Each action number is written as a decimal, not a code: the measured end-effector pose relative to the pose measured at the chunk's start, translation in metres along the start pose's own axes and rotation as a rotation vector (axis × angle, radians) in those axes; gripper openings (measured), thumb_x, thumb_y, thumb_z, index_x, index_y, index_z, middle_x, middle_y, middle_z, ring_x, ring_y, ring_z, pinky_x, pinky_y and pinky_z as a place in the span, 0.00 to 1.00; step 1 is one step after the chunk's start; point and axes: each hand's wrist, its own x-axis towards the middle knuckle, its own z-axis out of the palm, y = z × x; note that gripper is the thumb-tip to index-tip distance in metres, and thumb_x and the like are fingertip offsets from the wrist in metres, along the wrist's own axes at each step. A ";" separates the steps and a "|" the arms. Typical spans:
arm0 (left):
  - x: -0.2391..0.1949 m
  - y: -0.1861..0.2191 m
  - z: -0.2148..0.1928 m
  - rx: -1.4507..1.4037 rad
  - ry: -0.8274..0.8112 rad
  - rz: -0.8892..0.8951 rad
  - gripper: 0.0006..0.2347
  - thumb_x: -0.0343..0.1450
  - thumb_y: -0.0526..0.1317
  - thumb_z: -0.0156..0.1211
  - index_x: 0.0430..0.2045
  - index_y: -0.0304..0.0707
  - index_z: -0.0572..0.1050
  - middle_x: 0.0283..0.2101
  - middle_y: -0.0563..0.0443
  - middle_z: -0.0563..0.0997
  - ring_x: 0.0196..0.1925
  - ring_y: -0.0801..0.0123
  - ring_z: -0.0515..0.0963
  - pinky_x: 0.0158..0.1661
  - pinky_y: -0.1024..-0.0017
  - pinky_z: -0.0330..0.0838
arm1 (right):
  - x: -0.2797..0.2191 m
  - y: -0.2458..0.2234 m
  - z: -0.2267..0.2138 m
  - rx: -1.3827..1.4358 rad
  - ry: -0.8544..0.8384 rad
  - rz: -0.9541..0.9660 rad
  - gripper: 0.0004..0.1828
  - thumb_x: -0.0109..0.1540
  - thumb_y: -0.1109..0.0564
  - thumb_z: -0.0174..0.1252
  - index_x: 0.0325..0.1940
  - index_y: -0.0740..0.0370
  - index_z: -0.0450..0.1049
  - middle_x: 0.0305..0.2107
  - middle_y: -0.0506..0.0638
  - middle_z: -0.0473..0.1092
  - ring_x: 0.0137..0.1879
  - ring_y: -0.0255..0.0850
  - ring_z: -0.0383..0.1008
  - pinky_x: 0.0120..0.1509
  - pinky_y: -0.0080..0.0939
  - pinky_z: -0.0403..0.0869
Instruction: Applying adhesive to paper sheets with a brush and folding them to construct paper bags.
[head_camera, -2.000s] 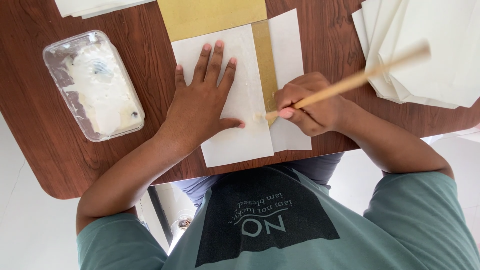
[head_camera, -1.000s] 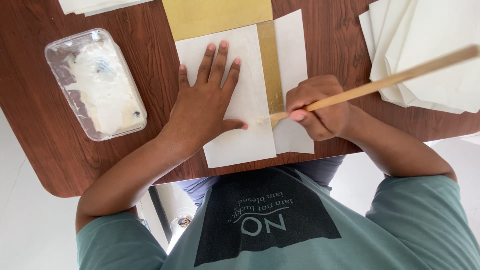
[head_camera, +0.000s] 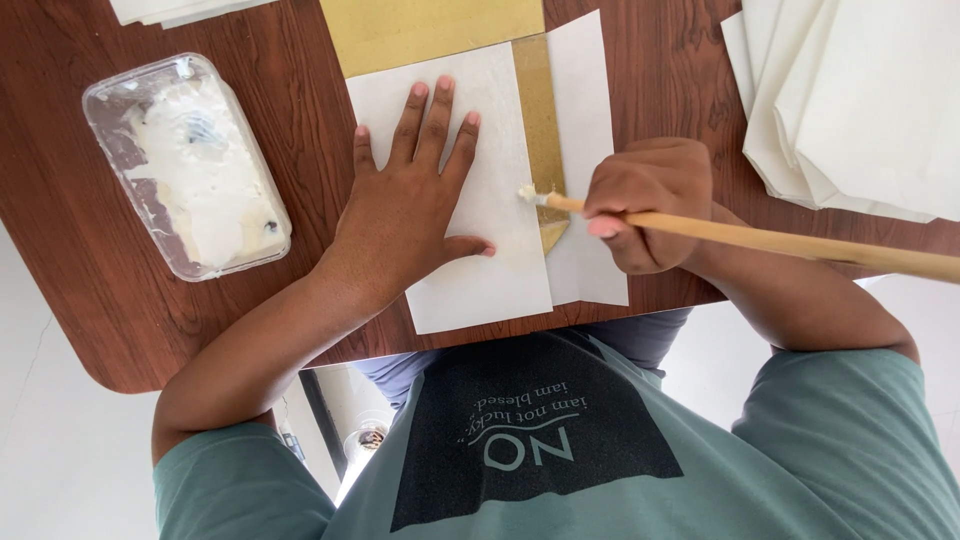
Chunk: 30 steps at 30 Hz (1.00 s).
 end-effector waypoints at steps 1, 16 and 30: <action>0.001 0.000 -0.001 -0.031 -0.025 0.006 0.55 0.60 0.76 0.63 0.76 0.40 0.51 0.78 0.36 0.37 0.79 0.48 0.37 0.61 0.31 0.60 | 0.000 0.002 0.000 -0.053 -0.056 -0.054 0.20 0.71 0.47 0.43 0.29 0.55 0.70 0.14 0.42 0.67 0.17 0.33 0.66 0.18 0.34 0.62; 0.001 -0.036 -0.007 -0.063 0.436 0.154 0.38 0.68 0.78 0.59 0.50 0.39 0.76 0.61 0.38 0.75 0.63 0.50 0.72 0.65 0.41 0.55 | 0.004 0.005 -0.014 0.281 0.041 0.278 0.19 0.74 0.51 0.42 0.37 0.67 0.67 0.14 0.49 0.59 0.16 0.35 0.57 0.21 0.33 0.55; -0.126 -0.045 0.023 -0.202 0.607 -0.998 0.57 0.62 0.83 0.58 0.75 0.43 0.45 0.76 0.33 0.59 0.76 0.32 0.63 0.70 0.33 0.61 | 0.020 0.002 -0.007 0.189 0.211 0.493 0.13 0.76 0.50 0.45 0.49 0.58 0.50 0.24 0.55 0.57 0.21 0.40 0.57 0.23 0.36 0.58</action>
